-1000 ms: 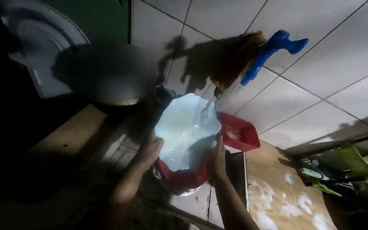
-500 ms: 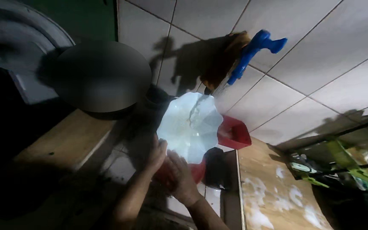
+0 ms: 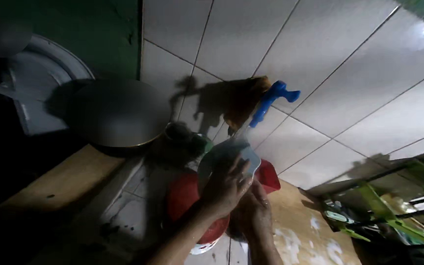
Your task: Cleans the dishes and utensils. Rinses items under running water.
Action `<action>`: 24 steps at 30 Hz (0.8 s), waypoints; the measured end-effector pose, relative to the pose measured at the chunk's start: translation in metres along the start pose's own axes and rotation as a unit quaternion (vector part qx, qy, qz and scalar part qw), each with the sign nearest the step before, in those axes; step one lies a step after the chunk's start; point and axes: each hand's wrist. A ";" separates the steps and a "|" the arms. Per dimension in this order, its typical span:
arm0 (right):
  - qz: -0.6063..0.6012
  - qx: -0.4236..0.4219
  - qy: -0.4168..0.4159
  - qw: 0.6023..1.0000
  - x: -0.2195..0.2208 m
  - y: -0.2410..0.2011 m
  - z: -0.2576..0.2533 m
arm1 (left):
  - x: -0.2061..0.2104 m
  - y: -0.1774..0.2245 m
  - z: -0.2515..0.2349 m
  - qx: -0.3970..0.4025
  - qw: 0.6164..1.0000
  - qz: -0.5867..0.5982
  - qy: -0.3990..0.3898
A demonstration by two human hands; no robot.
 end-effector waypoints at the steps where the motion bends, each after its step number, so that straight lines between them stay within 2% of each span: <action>1: -0.012 0.020 0.015 1.000 -0.003 -0.001 -0.007 | 0.004 -0.005 -0.011 0.015 0.999 -0.027 -0.013; 4: -0.034 0.045 0.030 0.998 -0.004 0.001 -0.018 | 0.002 -0.014 -0.054 -0.031 0.997 -0.033 -0.062; 6: -0.057 0.045 0.029 0.997 -0.003 0.000 -0.018 | -0.007 -0.021 -0.090 -0.092 0.992 0.026 -0.076; 8: -0.075 0.053 0.032 0.995 -0.001 -0.003 -0.016 | -0.015 -0.033 -0.121 -0.171 0.973 0.091 -0.130; 10: -0.098 0.064 0.034 0.993 0.001 -0.004 -0.020 | -0.020 -0.037 -0.140 -0.211 0.960 0.066 -0.173; 12: -0.114 0.076 0.037 0.990 -0.002 -0.001 -0.025 | -0.020 -0.028 -0.144 -0.217 0.959 0.004 -0.180; 14: -0.122 0.080 0.045 0.988 -0.004 0.003 -0.030 | -0.015 -0.014 -0.134 -0.186 0.972 -0.032 -0.140; 18: -0.167 0.083 0.053 0.981 -0.008 0.027 -0.035 | 0.023 0.002 -0.072 0.010 0.994 -0.095 -0.046; 21: -0.205 0.080 0.044 0.975 -0.009 0.037 -0.026 | 0.052 -0.025 -0.020 0.152 0.977 -0.123 0.087; 22: -0.230 0.065 0.035 0.970 -0.008 0.042 -0.023 | 0.056 -0.039 -0.006 0.176 0.970 -0.124 0.115; 24: -0.308 0.036 0.028 0.950 -0.010 0.056 -0.020 | 0.058 -0.069 0.016 0.154 0.972 -0.102 0.145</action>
Point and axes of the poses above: each hand's wrist, its own z-axis away from the middle knuckle, its own x-axis out of the palm, y = z × x, and after that the axes turned 8 degrees about -x, right-handed
